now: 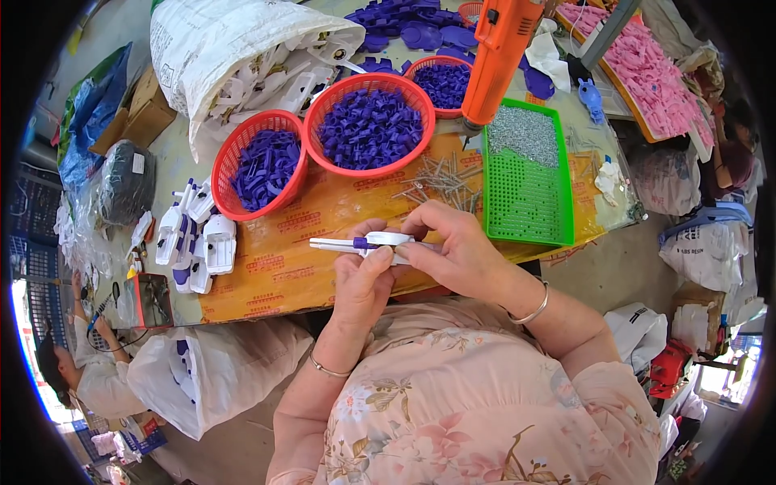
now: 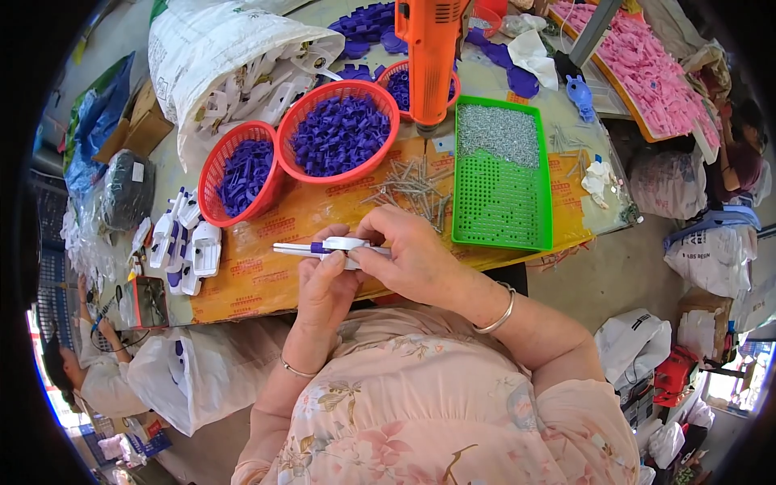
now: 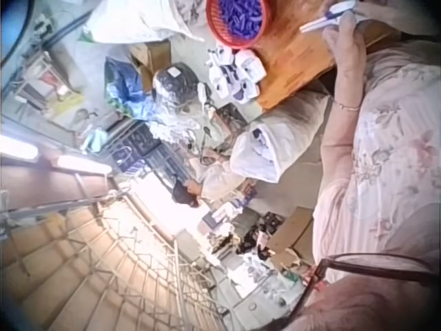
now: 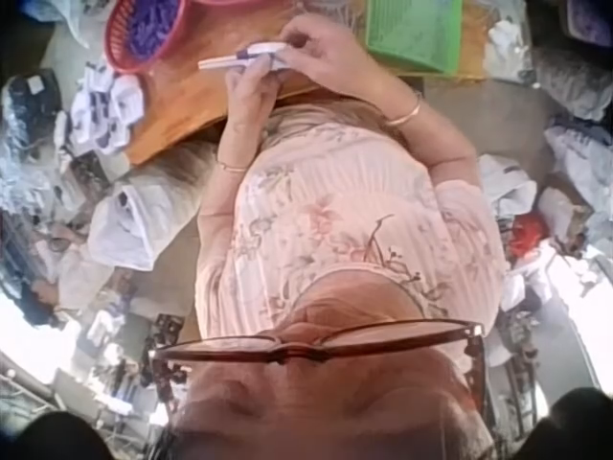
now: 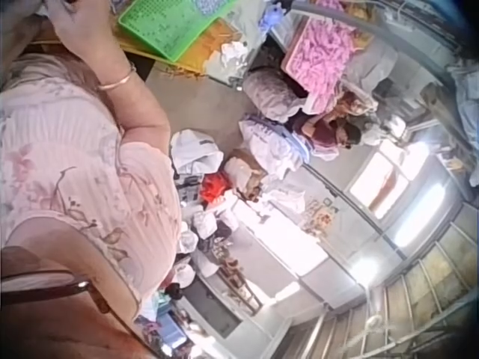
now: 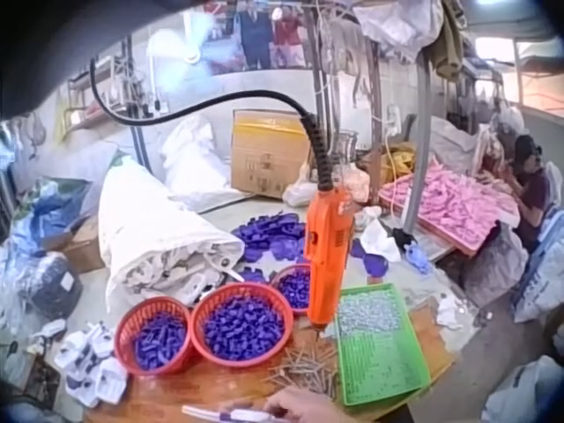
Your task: Manually assembling plastic toy gun components and installing internal parts at a factory workbench.
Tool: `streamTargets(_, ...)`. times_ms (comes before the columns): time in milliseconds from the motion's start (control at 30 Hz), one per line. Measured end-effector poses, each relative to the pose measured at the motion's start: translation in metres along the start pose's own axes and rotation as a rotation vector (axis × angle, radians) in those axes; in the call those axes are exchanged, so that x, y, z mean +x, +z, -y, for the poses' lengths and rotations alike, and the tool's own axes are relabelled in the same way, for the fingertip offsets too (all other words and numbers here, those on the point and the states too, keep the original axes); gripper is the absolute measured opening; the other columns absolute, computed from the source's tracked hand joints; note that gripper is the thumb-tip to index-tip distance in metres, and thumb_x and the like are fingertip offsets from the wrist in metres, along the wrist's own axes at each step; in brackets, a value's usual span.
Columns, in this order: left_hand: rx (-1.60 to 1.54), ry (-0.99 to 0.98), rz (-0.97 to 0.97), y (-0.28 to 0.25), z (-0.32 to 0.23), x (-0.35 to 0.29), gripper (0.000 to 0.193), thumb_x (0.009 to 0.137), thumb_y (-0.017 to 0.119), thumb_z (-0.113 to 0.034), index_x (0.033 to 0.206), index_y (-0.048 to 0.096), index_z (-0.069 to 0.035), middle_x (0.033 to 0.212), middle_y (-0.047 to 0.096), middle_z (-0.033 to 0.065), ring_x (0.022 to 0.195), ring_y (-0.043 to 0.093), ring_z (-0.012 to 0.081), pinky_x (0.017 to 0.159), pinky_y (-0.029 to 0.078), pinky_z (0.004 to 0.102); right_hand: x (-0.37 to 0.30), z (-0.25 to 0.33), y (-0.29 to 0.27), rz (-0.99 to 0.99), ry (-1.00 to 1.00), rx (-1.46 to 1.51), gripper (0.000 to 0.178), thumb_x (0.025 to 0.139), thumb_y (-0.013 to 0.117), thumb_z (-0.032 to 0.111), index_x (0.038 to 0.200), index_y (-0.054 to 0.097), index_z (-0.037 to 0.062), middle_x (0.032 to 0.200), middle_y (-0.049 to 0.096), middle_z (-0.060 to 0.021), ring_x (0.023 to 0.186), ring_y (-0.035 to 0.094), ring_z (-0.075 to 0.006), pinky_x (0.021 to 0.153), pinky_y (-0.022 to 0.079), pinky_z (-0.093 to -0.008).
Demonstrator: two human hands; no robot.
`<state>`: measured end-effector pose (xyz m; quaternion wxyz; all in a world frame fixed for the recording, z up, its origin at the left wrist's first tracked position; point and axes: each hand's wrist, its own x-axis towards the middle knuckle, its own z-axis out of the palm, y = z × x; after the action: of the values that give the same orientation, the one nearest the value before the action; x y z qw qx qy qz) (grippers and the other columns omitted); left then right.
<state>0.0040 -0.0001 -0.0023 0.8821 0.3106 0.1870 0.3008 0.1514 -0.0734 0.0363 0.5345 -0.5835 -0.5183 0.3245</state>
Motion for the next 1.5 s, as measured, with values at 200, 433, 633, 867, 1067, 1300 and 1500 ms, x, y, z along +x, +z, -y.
streamTargets(200,0.002,-0.009,0.016,0.0,0.001,0.0,0.049,0.083,0.064,-0.012,0.123,0.037,0.0,0.111,0.052,0.0126,0.102,0.056,0.0223,0.087,0.051,0.041,0.008,0.013,-0.012,0.14,-0.3,-0.465,0.012,0.08,0.058,0.008,0.089,0.056,0.0012,0.08,0.056,-0.0106,0.071,0.057,-0.0292,0.062,0.048,-0.0368)
streamTargets(433,0.037,-0.017,0.039,0.006,0.0,-0.002,0.047,0.083,0.064,-0.012,0.122,0.04,-0.001,0.11,0.052,0.01,0.103,0.056,0.0216,0.088,0.051,0.0426,0.01,0.032,-0.014,0.283,-0.259,-0.707,0.02,0.079,0.058,0.007,0.099,0.055,0.0048,0.083,0.054,-0.0111,0.075,0.059,-0.0294,0.063,0.049,-0.039)
streamTargets(633,0.0,-0.024,-0.008,0.009,-0.004,-0.001,0.041,0.085,0.061,-0.016,0.119,0.044,-0.001,0.111,0.054,0.0121,0.103,0.057,0.0235,0.088,0.051,0.0457,0.012,0.024,-0.014,0.304,-0.374,-0.67,0.028,0.08,0.056,0.005,0.108,0.055,0.0028,0.089,0.056,-0.0116,0.083,0.058,-0.0301,0.069,0.05,-0.0376)
streamTargets(867,-0.085,-0.038,-0.083,0.002,-0.008,-0.001,0.035,0.086,0.057,-0.023,0.113,0.049,-0.002,0.109,0.058,0.014,0.102,0.058,0.0278,0.089,0.05,0.0509,-0.003,0.006,-0.016,0.167,-0.242,-0.341,0.04,0.074,0.069,0.013,0.109,0.055,0.0001,0.101,0.055,-0.0152,0.093,0.056,-0.0315,0.078,0.047,-0.0376)
streamTargets(1067,-0.144,-0.07,-0.086,-0.004,-0.004,-0.001,0.027,0.086,0.058,-0.021,0.106,0.052,-0.004,0.101,0.059,0.0087,0.096,0.059,0.021,0.084,0.051,0.04,-0.006,0.005,-0.004,0.033,-0.303,-0.297,0.041,0.067,0.076,0.008,0.103,0.058,0.0035,0.103,0.053,-0.013,0.093,0.055,-0.0298,0.078,0.046,-0.0369)
streamTargets(1300,-0.119,-0.03,-0.051,-0.002,-0.003,-0.002,0.025,0.085,0.061,-0.015,0.106,0.051,-0.006,0.099,0.059,0.0064,0.093,0.058,0.0164,0.083,0.05,0.0338,0.002,0.007,-0.002,0.053,-0.466,-0.472,0.03,0.066,0.072,0.003,0.092,0.058,0.0065,0.102,0.052,-0.0116,0.095,0.05,-0.0319,0.081,0.042,-0.0406)
streamTargets(1500,-0.045,0.086,-0.036,-0.003,-0.004,-0.003,0.031,0.083,0.064,-0.013,0.108,0.049,-0.006,0.101,0.058,0.0071,0.095,0.057,0.0161,0.085,0.049,0.0333,-0.006,0.003,0.011,-0.014,-0.496,-0.438,0.037,0.067,0.07,0.001,0.1,0.054,0.0043,0.104,0.051,-0.0125,0.095,0.05,-0.0322,0.081,0.042,-0.0418)
